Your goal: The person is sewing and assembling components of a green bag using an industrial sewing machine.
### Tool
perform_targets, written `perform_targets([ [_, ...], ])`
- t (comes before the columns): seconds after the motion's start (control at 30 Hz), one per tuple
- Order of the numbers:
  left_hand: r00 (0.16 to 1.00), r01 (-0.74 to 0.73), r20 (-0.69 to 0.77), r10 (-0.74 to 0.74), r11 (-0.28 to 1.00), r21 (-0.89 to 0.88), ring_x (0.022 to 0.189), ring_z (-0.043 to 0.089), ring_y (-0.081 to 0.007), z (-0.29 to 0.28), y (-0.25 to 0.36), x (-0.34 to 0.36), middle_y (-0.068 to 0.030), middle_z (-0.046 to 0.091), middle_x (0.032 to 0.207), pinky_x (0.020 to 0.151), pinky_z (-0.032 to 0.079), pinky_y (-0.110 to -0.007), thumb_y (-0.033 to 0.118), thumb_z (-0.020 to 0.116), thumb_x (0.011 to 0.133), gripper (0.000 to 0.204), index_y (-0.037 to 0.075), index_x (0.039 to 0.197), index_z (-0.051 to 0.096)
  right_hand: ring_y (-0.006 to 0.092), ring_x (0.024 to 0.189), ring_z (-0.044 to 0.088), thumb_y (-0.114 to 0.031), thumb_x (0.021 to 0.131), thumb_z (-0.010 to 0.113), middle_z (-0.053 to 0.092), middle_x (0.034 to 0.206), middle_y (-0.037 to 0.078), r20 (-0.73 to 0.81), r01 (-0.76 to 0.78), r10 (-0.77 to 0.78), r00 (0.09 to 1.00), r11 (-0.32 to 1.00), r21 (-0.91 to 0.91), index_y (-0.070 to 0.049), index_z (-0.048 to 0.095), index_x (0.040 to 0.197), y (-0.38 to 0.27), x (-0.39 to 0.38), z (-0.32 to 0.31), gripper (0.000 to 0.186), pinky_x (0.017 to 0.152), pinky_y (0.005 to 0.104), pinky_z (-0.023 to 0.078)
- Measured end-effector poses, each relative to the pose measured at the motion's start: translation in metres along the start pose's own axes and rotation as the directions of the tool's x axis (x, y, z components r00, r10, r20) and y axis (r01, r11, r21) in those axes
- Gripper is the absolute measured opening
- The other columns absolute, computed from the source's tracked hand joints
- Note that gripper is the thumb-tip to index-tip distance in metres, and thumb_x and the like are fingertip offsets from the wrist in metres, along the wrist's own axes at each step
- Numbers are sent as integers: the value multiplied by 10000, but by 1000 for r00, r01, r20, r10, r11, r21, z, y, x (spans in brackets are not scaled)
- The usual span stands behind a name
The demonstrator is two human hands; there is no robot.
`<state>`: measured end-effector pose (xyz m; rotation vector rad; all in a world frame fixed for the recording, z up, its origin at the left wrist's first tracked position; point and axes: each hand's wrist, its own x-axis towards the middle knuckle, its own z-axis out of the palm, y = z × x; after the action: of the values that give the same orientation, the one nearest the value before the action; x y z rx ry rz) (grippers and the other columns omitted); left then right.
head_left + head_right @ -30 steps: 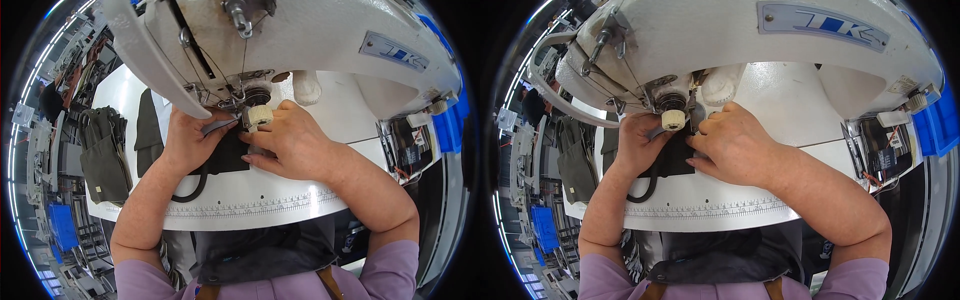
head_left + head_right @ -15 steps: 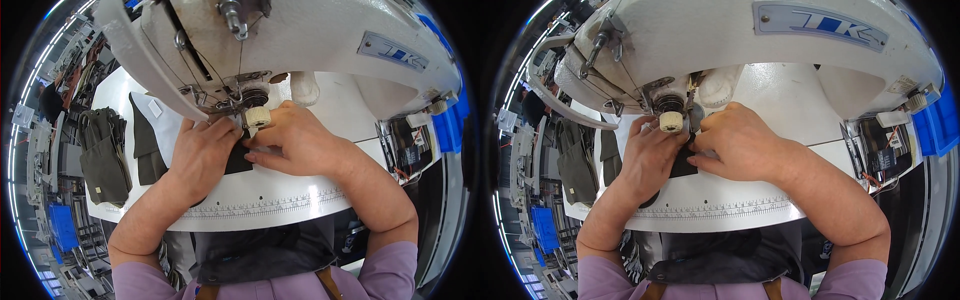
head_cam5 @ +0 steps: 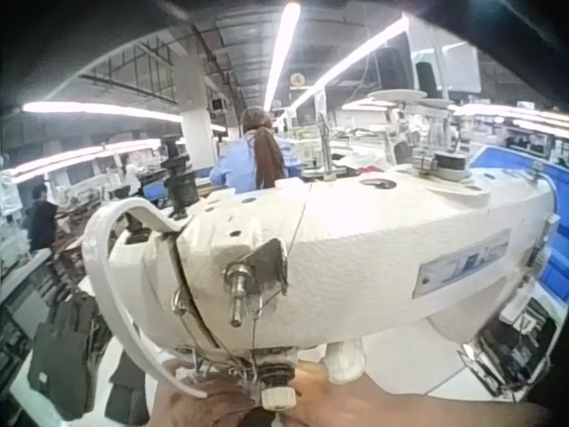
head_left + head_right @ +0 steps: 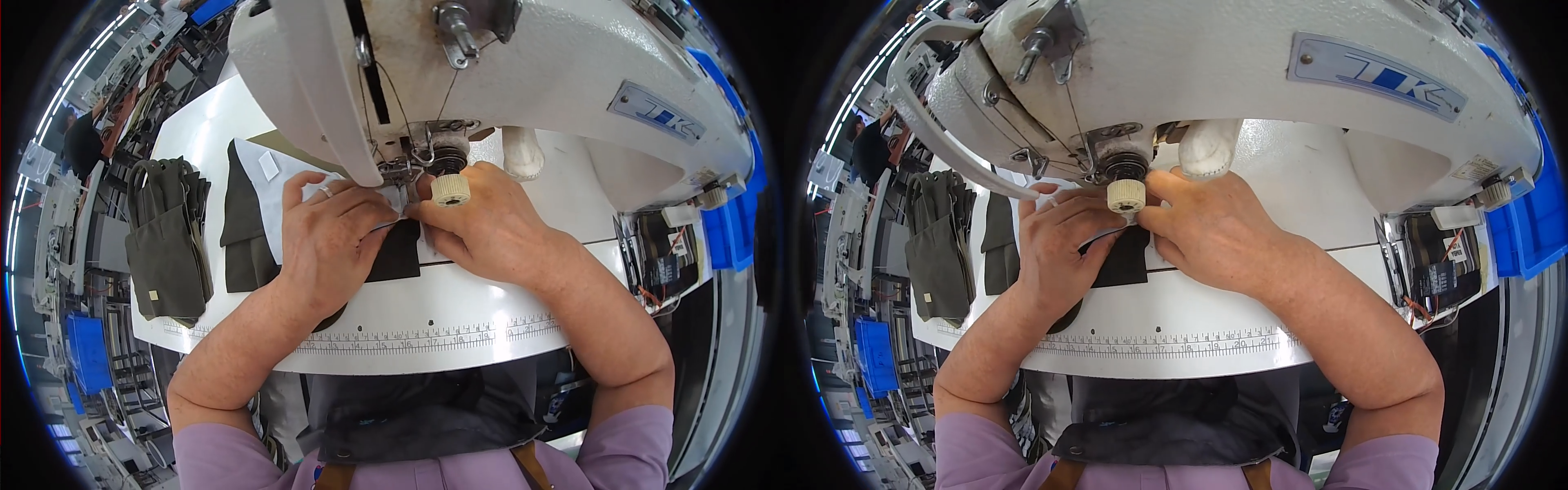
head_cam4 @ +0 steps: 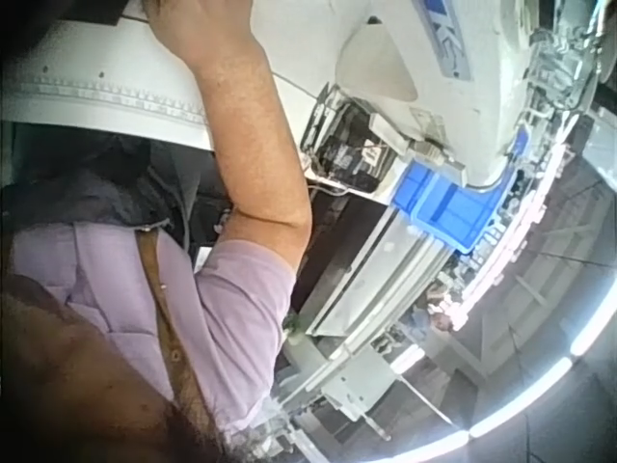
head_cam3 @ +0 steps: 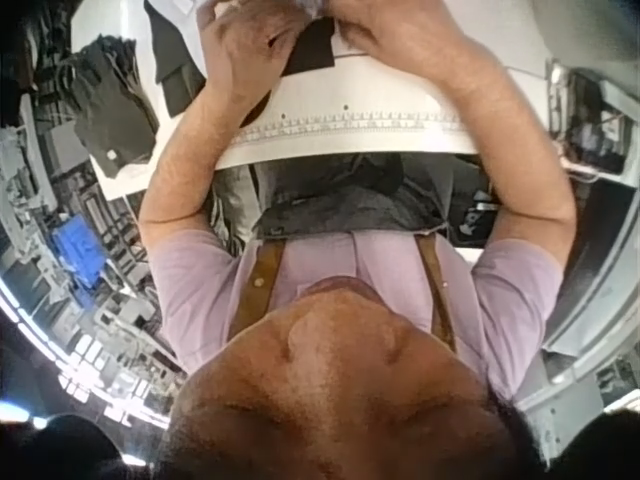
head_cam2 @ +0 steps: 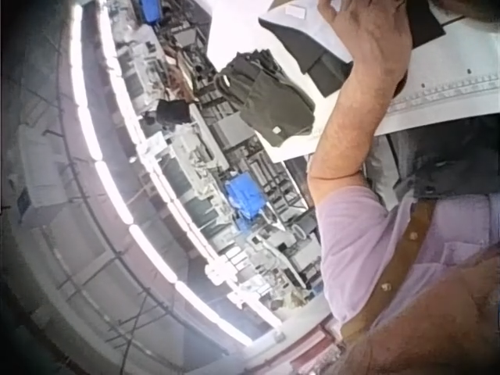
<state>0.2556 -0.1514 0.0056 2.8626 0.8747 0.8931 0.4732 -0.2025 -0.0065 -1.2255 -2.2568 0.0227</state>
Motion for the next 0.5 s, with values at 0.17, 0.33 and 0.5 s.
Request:
perform_targets([
  [0.17,996,-67,53,69,997,-34,921,694,-158,3,-7,1,30,736,903,1014,371,-397,51,752,785,84,124,826,766,284,780,629,-110,767,718,685,968,33,0,10,-10,1000,997,-70,-128,749,984,-2,0,-3,220,676,421,484],
  [0.33,997,-81,16,81,996,-27,954,689,-169,4,-9,0,23,734,914,1010,400,-395,62,755,784,85,124,841,772,274,732,620,-102,758,728,691,962,25,22,7,-5,1000,993,-116,-127,763,977,-3,0,-6,222,652,413,480],
  [0.5,995,-81,51,89,986,-149,917,709,-187,5,-22,-1,23,745,978,986,470,-417,60,783,727,176,141,884,787,264,695,612,-98,758,728,690,958,24,17,-18,18,1000,999,-49,-127,771,963,-3,0,-3,212,616,403,474],
])
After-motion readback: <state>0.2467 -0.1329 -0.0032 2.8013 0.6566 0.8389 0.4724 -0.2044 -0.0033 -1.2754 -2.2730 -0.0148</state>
